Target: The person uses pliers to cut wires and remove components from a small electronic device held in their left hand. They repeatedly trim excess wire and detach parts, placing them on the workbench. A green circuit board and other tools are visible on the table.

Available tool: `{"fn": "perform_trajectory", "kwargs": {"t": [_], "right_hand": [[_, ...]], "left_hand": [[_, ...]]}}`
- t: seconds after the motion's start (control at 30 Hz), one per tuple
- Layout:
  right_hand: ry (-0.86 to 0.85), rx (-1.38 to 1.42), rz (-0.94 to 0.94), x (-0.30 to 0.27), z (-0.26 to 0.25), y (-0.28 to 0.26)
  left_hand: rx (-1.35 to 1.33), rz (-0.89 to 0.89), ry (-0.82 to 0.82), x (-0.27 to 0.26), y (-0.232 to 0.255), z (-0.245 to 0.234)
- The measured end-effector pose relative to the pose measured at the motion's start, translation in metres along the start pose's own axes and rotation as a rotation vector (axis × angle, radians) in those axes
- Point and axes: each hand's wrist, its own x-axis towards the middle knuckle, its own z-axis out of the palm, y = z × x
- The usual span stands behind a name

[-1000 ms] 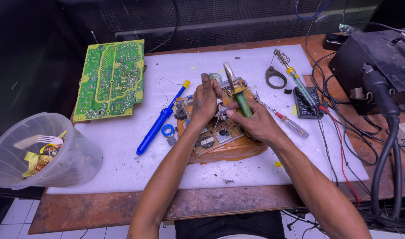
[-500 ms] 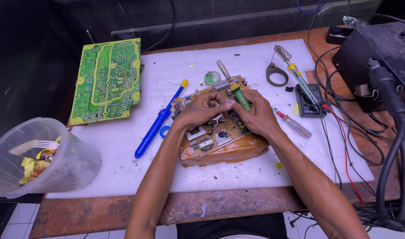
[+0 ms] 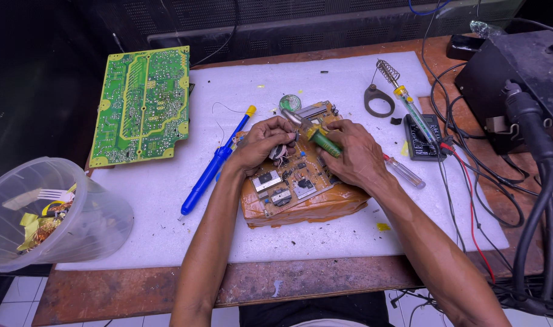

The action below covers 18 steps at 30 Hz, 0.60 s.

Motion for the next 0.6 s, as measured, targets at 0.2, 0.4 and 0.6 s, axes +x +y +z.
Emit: {"fn": "perform_trajectory", "kwargs": {"t": [0.2,0.4,0.6], "right_hand": [[0.028,-0.399,-0.026,0.001,0.009,0.006],[-0.312,-0.263,0.26,0.005,-0.006,0.003],[-0.284,-0.183,0.289,0.006,-0.017,-0.011]], "left_hand": [[0.063,0.094,0.065,0.005,-0.01,-0.004],[0.215,0.15,0.161,-0.001,-0.01,0.002],[0.243,0.221,0.129,-0.007,-0.003,0.008]]}}
